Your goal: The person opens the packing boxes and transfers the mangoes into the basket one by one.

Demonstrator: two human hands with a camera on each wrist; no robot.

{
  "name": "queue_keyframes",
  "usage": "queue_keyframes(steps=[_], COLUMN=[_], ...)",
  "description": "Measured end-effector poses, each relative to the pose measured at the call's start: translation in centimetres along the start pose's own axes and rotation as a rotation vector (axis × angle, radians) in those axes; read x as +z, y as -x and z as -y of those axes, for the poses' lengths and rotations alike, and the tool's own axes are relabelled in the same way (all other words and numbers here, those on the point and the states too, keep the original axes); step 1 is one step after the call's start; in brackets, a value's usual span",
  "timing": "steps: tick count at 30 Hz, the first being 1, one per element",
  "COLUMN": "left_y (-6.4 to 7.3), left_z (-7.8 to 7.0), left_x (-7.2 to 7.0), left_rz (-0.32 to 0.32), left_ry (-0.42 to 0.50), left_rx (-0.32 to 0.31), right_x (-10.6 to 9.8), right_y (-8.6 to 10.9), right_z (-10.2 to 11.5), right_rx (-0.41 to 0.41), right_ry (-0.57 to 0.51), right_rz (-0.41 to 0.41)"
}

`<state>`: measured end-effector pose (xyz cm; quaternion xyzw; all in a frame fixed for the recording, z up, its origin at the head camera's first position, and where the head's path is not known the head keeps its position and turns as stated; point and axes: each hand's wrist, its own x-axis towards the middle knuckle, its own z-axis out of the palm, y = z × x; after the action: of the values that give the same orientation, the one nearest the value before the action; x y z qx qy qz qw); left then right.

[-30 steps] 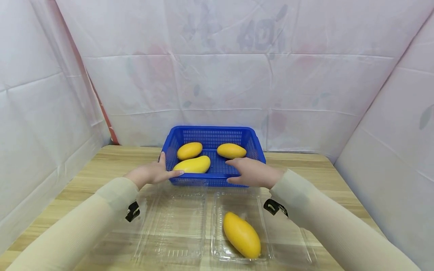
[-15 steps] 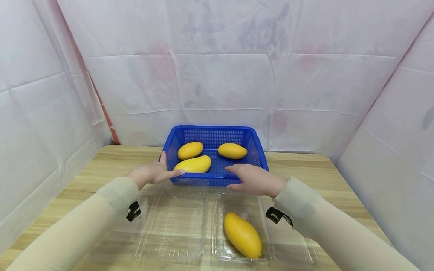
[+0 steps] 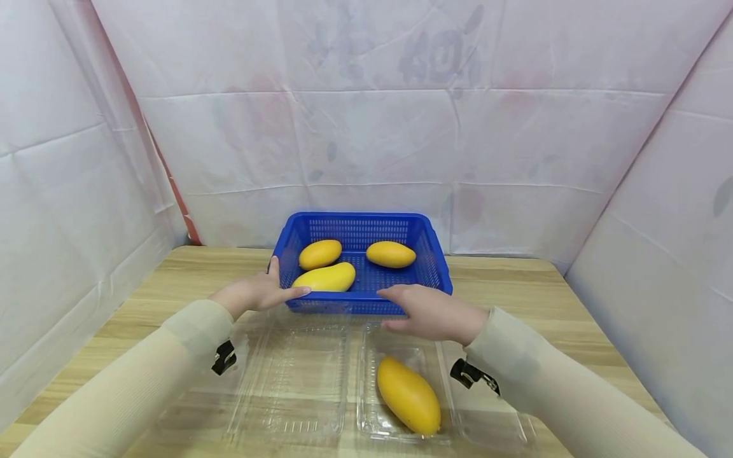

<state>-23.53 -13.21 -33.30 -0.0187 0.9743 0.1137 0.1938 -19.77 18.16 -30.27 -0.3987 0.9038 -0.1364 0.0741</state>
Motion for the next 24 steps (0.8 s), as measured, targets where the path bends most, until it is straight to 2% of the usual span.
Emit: queue_keyframes(steps=[12, 24], left_y=[0.1, 0.1], left_z=[-0.1, 0.0], left_x=[-0.2, -0.3], left_rz=[-0.006, -0.003], left_ry=[-0.001, -0.001], left_rx=[0.012, 0.018], right_x=[1.2, 2.3], right_y=[1.0, 1.8], right_z=[1.0, 1.6], right_rx=[0.025, 0.020], right_ry=[-0.046, -0.052], right_rz=[0.066, 0.090])
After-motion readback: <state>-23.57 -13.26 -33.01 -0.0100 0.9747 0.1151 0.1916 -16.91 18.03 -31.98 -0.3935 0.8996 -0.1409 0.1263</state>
